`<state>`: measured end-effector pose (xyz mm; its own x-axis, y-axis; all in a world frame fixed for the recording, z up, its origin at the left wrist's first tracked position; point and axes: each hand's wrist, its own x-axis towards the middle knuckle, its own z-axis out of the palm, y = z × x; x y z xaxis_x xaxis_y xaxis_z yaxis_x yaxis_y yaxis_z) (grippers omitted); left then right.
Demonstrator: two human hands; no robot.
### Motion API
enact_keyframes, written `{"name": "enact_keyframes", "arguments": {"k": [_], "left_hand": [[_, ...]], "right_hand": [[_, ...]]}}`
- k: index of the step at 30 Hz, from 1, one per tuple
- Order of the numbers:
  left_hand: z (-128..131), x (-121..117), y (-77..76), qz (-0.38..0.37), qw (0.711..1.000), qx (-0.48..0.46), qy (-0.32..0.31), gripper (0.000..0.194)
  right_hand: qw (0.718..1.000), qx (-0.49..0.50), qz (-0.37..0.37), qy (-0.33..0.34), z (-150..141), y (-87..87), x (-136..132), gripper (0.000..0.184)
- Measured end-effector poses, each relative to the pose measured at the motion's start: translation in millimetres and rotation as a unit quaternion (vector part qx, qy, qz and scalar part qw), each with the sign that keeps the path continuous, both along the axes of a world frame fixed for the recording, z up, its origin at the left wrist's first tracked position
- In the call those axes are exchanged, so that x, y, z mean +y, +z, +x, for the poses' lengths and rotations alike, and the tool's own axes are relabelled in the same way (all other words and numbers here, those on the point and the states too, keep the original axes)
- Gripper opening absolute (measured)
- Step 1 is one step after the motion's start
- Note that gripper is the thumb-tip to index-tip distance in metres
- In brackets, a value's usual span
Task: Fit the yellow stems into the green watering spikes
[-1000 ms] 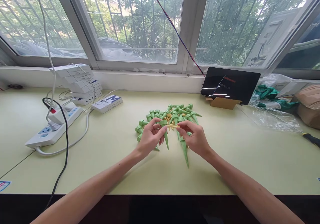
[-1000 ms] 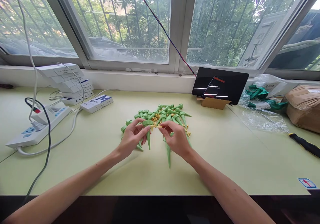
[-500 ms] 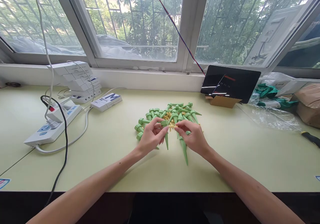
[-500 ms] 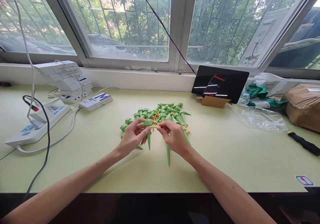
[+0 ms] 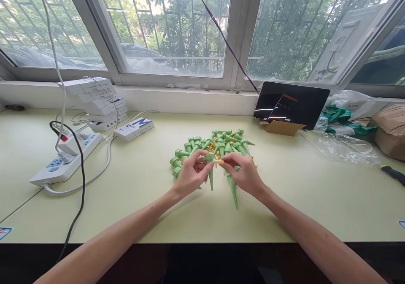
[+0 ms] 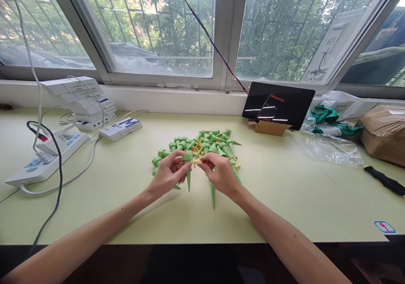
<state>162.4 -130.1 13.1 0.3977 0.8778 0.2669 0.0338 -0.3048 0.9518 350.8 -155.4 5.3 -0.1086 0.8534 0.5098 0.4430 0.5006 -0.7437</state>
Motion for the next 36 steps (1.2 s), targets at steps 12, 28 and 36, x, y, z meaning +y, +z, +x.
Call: {"name": "enact_keyframes", "arguments": {"k": [12,28,36], "left_hand": [[0.0,0.3,-1.6,0.01,1.0,-0.002,-0.02,0.022],[-2.0,5.0,-5.8,-0.019,1.0,0.008,-0.003,0.025],[-1.2,1.8,-2.2,-0.016,1.0,0.015,-0.013,0.026]], "right_hand": [[1.0,-0.007,0.002,0.002,-0.6,2.1,-0.4,0.015],[1.0,0.003,0.002,0.028,0.4,-1.5,1.3,0.009],[1.0,0.002,-0.004,0.025,0.2,-0.1,1.4,0.008]]}}
